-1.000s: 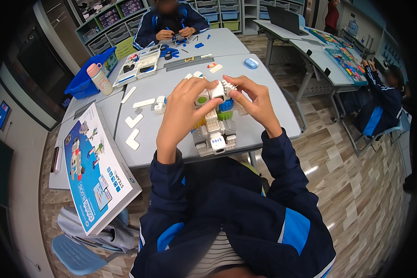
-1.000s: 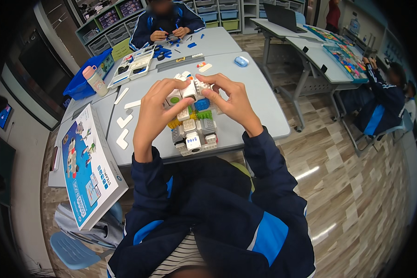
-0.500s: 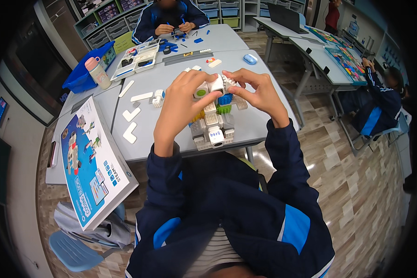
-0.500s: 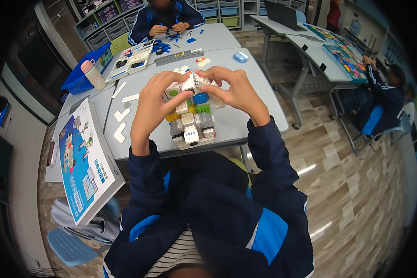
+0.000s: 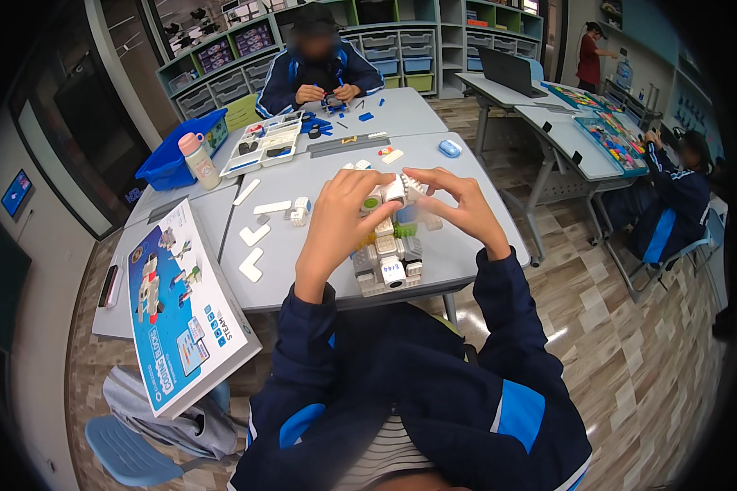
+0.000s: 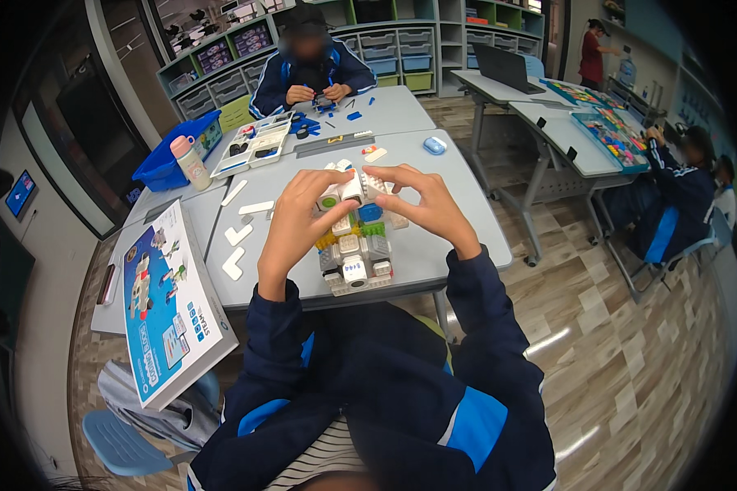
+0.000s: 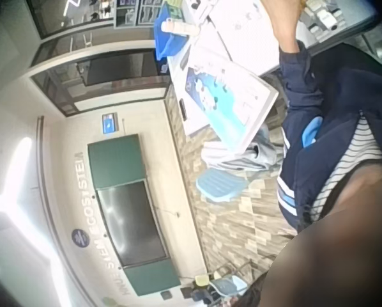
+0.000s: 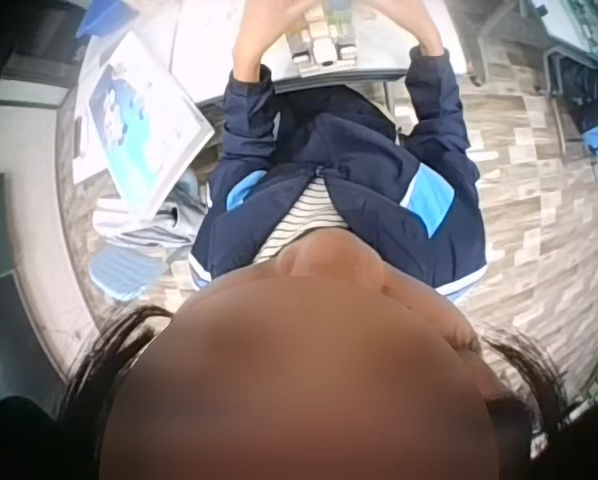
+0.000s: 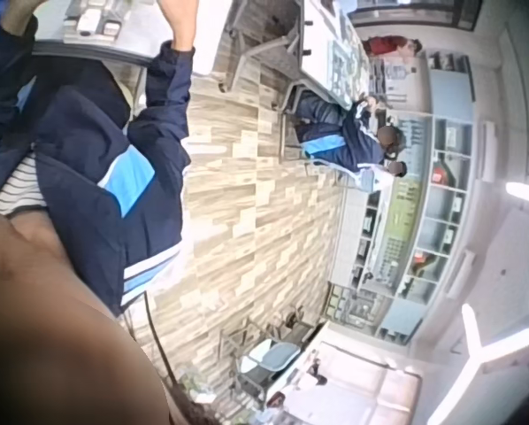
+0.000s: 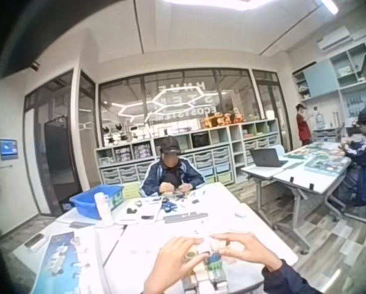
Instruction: The person assembles a multi-colored block structure on a table, repeatedly picking up individual blocks and attaching them to the growing model. They adjust and reposition pieces to fit, occasionally removing and replacing blocks to improve alignment.
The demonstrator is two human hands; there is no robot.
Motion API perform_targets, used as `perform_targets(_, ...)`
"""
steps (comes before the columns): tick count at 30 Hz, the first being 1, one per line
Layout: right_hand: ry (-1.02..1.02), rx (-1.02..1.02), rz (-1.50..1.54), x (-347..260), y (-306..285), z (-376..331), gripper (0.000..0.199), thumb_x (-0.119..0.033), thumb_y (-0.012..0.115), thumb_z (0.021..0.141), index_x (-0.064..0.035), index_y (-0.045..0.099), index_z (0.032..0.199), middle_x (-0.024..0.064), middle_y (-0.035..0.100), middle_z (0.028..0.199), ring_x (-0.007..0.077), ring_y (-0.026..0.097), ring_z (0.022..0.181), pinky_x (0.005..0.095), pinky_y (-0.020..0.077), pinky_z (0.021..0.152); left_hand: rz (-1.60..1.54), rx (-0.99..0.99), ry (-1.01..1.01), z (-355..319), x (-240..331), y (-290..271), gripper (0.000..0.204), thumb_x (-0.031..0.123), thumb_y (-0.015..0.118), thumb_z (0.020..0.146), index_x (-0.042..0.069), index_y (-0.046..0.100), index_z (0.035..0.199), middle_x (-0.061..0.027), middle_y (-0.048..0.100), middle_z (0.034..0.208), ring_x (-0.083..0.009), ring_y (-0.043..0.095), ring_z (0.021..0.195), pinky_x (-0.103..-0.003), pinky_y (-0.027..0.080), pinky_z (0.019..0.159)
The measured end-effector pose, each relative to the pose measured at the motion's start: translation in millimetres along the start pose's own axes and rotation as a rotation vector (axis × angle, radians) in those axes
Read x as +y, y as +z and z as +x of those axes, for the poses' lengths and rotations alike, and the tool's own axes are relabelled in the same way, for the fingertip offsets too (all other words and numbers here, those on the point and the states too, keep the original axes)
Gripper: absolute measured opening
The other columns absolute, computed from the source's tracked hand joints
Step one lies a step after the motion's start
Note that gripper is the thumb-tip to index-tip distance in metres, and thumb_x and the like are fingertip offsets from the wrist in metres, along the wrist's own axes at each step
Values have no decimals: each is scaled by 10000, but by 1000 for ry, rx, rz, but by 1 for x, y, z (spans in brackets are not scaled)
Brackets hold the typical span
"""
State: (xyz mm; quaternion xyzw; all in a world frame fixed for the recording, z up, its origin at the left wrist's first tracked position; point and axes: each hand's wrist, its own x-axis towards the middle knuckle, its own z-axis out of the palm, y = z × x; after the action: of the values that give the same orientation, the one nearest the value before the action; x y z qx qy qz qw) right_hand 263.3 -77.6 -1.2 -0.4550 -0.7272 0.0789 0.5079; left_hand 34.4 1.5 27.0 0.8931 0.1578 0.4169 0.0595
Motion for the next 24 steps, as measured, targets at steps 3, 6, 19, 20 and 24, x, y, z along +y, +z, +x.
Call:
perform_targets(3,-7,82,119,4,2,-9,469,-256,628,992,-60,600,1417,122,694,1300,183,655,1108,307,500,906,45,147,92,-1,-1,2,422,260,788,852,77,701,1223,-115,704,1201,-296,625,1130,-399,502,949)
perform_targets(6,122,141,249,13,-1,-19,464,-277,559,1042,-34,570,1436,146,680,1319,212,628,1229,314,491,934,-102,240,-25,-11,-3,2,403,222,765,881,73,689,1248,-124,694,1249,-293,622,1169,-396,491,979)
perform_targets(19,86,197,251,8,17,-15,383,-186,643,998,0,646,1333,151,712,1236,200,678,1091,317,512,950,-587,360,-326,-48,-24,30,390,189,697,959,57,609,1315,-112,681,1227,-202,621,1145,-350,477,987)
perform_targets(20,78,172,191,6,18,-12,383,-173,653,989,-2,647,1332,145,714,1230,189,677,1065,310,513,937,-651,356,-342,-48,-23,34,402,185,689,967,64,589,1337,-111,678,1227,-190,618,1142,-341,475,986)
perform_targets(24,82,197,202,1,23,-5,394,-135,683,966,-1,643,1334,131,713,1211,151,664,989,289,511,908,-816,364,-386,-49,-24,42,431,181,663,995,83,528,1392,-107,661,1220,-154,610,1126,-309,467,983)
